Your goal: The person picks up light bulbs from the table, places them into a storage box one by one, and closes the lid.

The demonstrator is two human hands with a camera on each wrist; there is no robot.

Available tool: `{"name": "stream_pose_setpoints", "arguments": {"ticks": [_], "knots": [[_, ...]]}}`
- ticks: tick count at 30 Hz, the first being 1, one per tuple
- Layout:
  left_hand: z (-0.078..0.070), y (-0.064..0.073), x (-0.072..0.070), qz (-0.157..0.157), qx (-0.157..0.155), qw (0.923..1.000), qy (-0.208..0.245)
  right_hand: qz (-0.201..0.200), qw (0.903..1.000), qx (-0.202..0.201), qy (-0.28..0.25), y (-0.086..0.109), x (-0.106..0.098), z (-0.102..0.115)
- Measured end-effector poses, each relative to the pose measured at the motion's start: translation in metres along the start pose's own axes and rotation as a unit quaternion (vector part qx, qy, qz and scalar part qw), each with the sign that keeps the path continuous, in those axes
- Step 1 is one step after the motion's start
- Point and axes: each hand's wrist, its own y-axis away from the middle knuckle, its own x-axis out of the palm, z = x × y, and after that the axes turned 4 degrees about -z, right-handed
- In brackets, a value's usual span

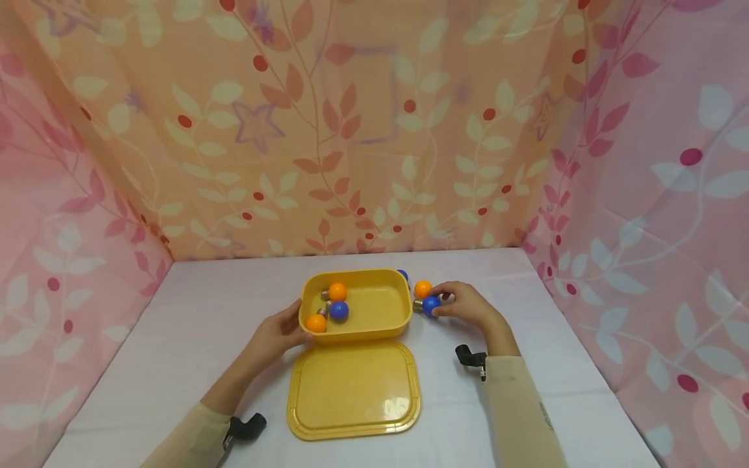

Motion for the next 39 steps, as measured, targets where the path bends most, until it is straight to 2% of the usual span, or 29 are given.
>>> {"name": "stream_pose_setpoints", "arguments": {"ticks": [6,12,19,23,29,33,39], "knots": [[0.001,0.004,0.001,0.001,-0.004,1.0,0.001,-0.016,0.9999,0.003,0.001,0.005,-0.007,0.005],[-0.001,0.002,0.0,-0.003,0.009,0.9999,-0.005,-0.054,0.9982,-0.026,-0.007,0.007,-0.013,0.014],[0.0,0.0,0.001,0.005,0.002,1.0,-0.001,-0.064,0.9963,-0.054,-0.022,0.004,-0.012,0.026],[0.001,-0.001,0.0,0.002,-0.003,1.0,0.003,-0.059,0.995,-0.076,-0.027,-0.001,-0.013,0.039],[0.003,0.002,-0.001,-0.003,-0.01,0.9999,-0.012,-0.031,0.9914,-0.128,0.002,-0.006,-0.014,0.063],[0.001,0.0,-0.001,-0.003,-0.005,0.9999,-0.014,-0.02,0.9878,-0.152,0.029,-0.012,-0.017,0.078],[-0.002,0.0,-0.001,0.0,0.006,0.9999,-0.013,0.007,0.9837,-0.176,0.037,-0.019,-0.02,0.098]]}}
